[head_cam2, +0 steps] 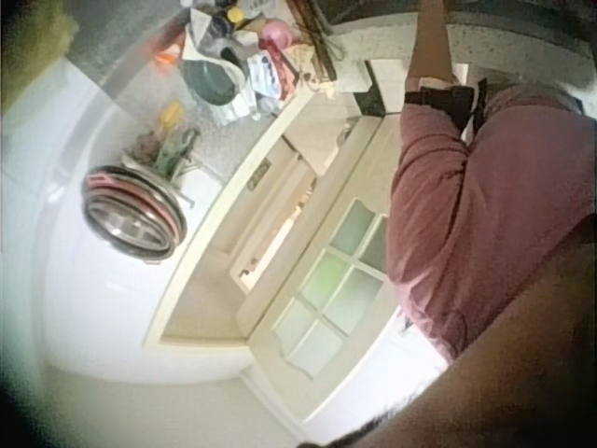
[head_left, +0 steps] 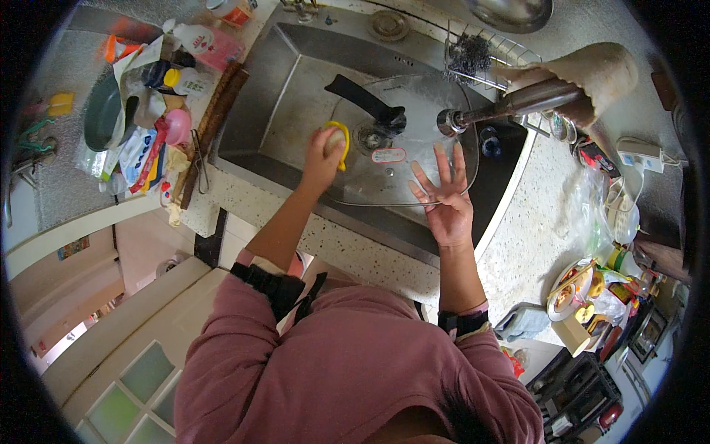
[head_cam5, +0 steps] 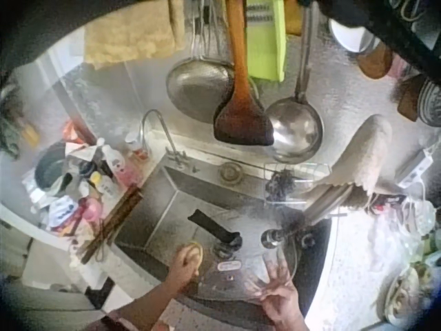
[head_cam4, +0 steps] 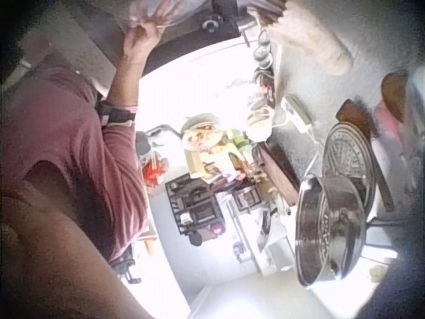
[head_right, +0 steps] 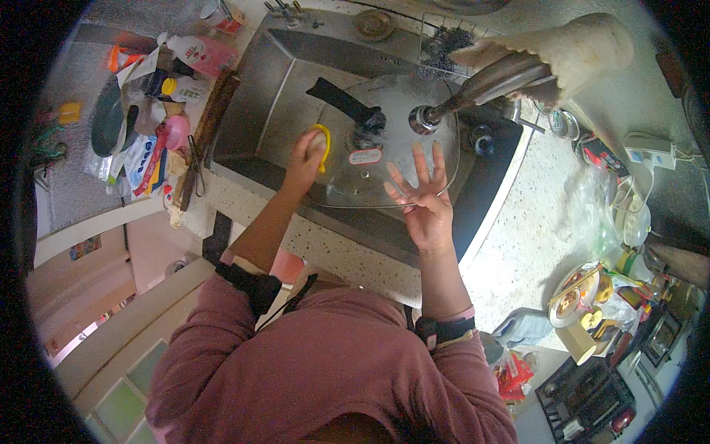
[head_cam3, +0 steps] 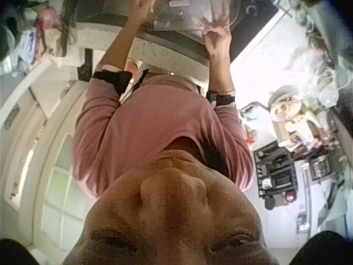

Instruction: The person washes a reddish-brown square electric grill pan and its glass lid in a kitchen sink. They scrub the pan's exterior and interior with a yellow sponge under running water, then wipe the interior with a cloth. Finally, they wash the glass lid with the sponge and rinse it.

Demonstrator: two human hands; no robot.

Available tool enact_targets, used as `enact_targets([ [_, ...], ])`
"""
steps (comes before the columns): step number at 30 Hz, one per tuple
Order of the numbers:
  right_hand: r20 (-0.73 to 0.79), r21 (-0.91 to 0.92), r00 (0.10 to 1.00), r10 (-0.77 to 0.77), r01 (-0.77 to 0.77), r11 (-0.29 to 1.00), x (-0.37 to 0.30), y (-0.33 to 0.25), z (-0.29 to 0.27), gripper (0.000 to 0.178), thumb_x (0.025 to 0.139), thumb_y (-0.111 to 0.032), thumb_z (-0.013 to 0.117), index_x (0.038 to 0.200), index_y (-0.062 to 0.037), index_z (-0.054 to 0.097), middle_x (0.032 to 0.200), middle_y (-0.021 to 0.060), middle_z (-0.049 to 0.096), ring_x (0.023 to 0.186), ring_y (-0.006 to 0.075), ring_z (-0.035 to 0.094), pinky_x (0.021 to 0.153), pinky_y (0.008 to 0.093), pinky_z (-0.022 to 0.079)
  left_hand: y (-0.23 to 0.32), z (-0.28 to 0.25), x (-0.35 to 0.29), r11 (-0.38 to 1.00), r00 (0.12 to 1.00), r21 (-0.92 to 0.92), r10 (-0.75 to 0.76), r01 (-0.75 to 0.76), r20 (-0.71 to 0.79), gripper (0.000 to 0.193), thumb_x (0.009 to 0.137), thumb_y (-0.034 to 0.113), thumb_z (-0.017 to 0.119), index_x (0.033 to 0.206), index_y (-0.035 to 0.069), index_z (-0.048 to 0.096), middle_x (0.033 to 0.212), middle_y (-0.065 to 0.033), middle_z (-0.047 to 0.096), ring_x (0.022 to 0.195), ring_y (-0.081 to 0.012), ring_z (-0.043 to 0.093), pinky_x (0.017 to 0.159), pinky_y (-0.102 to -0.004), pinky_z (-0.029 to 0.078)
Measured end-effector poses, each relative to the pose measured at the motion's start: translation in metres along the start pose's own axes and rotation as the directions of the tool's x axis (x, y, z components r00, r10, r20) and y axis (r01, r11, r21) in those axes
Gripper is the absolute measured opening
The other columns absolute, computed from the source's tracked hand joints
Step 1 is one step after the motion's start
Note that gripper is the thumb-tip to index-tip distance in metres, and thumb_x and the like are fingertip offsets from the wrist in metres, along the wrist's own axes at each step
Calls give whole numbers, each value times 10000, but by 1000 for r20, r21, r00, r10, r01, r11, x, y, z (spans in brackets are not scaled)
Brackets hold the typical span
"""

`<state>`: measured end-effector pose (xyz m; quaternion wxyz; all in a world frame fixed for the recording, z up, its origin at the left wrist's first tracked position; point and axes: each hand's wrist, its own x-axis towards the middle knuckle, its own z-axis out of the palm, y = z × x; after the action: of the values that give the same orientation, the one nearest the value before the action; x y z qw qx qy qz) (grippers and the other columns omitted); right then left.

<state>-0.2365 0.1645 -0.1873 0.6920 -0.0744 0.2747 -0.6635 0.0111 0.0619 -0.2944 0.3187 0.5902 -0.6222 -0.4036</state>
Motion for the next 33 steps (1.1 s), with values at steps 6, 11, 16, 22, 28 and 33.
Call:
enact_targets([
  [6, 69, -200, 997, 15, -1, 980, -10, 5, 13, 910, 691, -30, 572, 1500, -215, 201, 1518, 110, 262, 1316, 437, 369, 987, 477, 459, 2, 2, 32, 794, 816, -214, -577, 569, 30, 466, 887, 439, 619, 1191, 88, 576, 836, -96, 607, 636, -200, 559, 550, -337, 451],
  [11, 162, -28, 978, 132, -129, 991, 0, -22, -1, 655, 822, -165, 577, 1426, -115, 327, 1480, 152, 283, 1282, 445, 410, 932, 493, 507, 9, -2, 40, 752, 780, -210, -587, 625, 217, 445, 892, 441, 617, 1216, 137, 583, 722, -48, 577, 463, -134, 450, 394, -291, 341],
  [16, 267, 95, 901, 342, -378, 921, 35, -48, -29, 696, 797, -147, 569, 1430, -71, 291, 1478, 277, 230, 1250, 522, 406, 808, 478, 578, -13, 1, 64, 883, 828, -62, -409, 465, 383, 412, 920, 405, 592, 1248, 155, 588, 763, -56, 608, 543, -136, 517, 446, -302, 411],
  [22, 250, 28, 908, 337, -355, 934, 20, -33, -24, 966, 655, 19, 525, 1512, -171, 122, 1524, 264, 147, 1270, 532, 381, 862, 490, 546, -24, 15, 85, 1000, 865, 6, 6, -10, 502, 378, 964, 324, 532, 1272, 107, 563, 1118, -133, 641, 1029, -241, 603, 880, -336, 470],
  [28, 114, -24, 969, 218, -217, 976, 10, -16, -10, 986, 655, 43, 538, 1514, -201, 120, 1532, 236, 147, 1263, 498, 412, 880, 480, 539, 33, 2, 0, 960, 875, 49, 229, -275, 426, 349, 948, 235, 518, 1267, 103, 575, 1380, -180, 449, 1250, -343, 450, 1032, -419, 364],
  [33, 244, 12, 955, 170, -178, 984, 12, -3, -12, 1017, 684, 144, 511, 1517, -239, 71, 1541, 206, 141, 1239, 355, 491, 919, 443, 512, 95, 13, -37, 854, 771, -99, 505, -510, 387, 342, 907, 173, 527, 1236, 118, 604, 1417, -194, 390, 1288, -407, 376, 1075, -476, 299],
])
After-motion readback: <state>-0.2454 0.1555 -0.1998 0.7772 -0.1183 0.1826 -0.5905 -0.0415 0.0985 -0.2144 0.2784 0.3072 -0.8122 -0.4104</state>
